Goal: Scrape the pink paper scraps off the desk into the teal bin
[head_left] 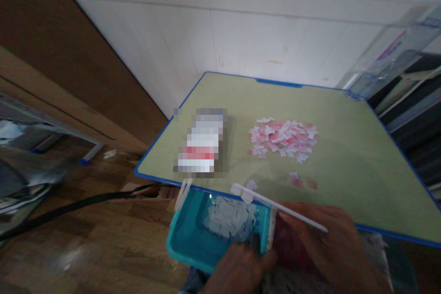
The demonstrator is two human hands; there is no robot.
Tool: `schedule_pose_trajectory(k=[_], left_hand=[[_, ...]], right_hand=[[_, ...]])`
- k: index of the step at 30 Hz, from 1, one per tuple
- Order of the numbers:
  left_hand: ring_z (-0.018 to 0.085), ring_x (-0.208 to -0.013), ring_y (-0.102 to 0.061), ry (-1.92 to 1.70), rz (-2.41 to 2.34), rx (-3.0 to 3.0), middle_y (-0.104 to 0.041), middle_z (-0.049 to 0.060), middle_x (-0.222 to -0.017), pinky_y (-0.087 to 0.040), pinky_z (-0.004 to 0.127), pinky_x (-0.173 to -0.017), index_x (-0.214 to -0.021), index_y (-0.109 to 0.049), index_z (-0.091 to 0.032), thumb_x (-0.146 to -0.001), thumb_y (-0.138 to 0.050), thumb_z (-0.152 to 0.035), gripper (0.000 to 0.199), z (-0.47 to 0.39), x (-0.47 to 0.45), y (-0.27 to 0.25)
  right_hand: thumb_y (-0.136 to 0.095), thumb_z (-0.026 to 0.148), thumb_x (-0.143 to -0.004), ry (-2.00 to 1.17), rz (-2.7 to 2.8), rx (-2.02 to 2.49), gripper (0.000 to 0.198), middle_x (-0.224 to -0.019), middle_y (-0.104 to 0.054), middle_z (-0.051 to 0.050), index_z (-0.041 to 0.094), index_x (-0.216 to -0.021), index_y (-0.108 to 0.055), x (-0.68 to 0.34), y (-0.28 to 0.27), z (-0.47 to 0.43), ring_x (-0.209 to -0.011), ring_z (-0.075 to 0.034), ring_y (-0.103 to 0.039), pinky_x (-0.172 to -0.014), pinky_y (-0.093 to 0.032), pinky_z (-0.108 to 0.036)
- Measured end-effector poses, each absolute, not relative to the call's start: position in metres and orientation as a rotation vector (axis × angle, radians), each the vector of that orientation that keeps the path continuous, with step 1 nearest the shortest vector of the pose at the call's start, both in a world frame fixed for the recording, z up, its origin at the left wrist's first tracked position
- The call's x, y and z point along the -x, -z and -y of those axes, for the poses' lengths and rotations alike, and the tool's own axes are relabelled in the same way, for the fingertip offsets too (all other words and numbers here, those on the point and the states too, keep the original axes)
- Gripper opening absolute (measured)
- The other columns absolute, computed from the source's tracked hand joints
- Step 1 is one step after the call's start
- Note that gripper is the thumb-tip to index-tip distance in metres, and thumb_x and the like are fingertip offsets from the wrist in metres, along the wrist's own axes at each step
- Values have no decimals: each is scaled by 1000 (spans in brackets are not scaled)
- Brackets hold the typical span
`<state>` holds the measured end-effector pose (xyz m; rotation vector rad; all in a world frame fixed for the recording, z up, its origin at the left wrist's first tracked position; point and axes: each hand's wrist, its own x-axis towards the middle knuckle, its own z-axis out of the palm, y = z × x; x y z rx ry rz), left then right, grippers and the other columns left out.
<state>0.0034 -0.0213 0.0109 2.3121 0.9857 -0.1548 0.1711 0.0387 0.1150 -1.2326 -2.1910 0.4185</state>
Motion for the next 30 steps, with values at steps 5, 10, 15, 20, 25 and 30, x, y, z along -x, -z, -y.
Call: schedule_pose_trajectory(k=[5, 10, 15, 20, 25, 30], left_hand=[[30, -73, -63, 126, -1029, -2359, -63, 12, -95, -53, 39, -58, -113, -49, -23, -82, -62, -36, 35, 22, -4, -12], [31, -75, -63, 109, -1021, -2347, -64, 11, -89, -52, 39, -59, -102, -52, -22, -80, -63, -38, 29, 21, -4, -13], [29, -84, -60, 101, -1004, -2282, -62, 11, -97, -50, 38, -70, -112, -48, -22, -81, -60, -31, 34, 22, -3, -9], [29, -86, -59, 148, -1003, -2288, -61, 11, -99, -49, 39, -71, -110, -48, -22, -79, -61, -29, 34, 22, -2, -10], [29, -86, -61, 101, -1004, -2324, -61, 12, -100, -51, 39, -70, -104, -51, -20, -79, -62, -28, 28, 21, -3, -13], [29, -80, -62, 135, -1014, -2299, -63, 13, -99, -51, 38, -66, -108, -52, -20, -81, -62, -37, 33, 19, -4, -16]], right_hand=[[-48, 25, -86, -260, 2053, 1397, 25, -71, -75, 0, 24, -83, -73, -185, -110, -33, -57, -15, -70, -56, -55, -19], [-43, 22, -87, -317, 2177, 1242, 29, -76, -76, 0, 25, -90, -72, -176, -110, -30, -63, -15, -71, -58, -56, -19], [-41, 26, -88, -244, 2237, 1117, 31, -77, -76, -1, 25, -90, -71, -169, -104, -12, -66, -15, -72, -60, -56, -18], [-46, 26, -86, -93, 1967, 1484, 28, -61, -73, -2, 24, -79, -73, -169, -90, -7, -49, -18, -69, -50, -57, -22], [-52, 25, -84, -203, 1869, 1433, 22, -64, -74, -1, 23, -74, -71, -157, -94, -20, -54, -18, -70, -53, -57, -21], [-48, 12, -81, -407, 1957, 1196, 27, -78, -76, 0, 23, -90, -71, -147, -99, -27, -68, -13, -71, -65, -56, -17]])
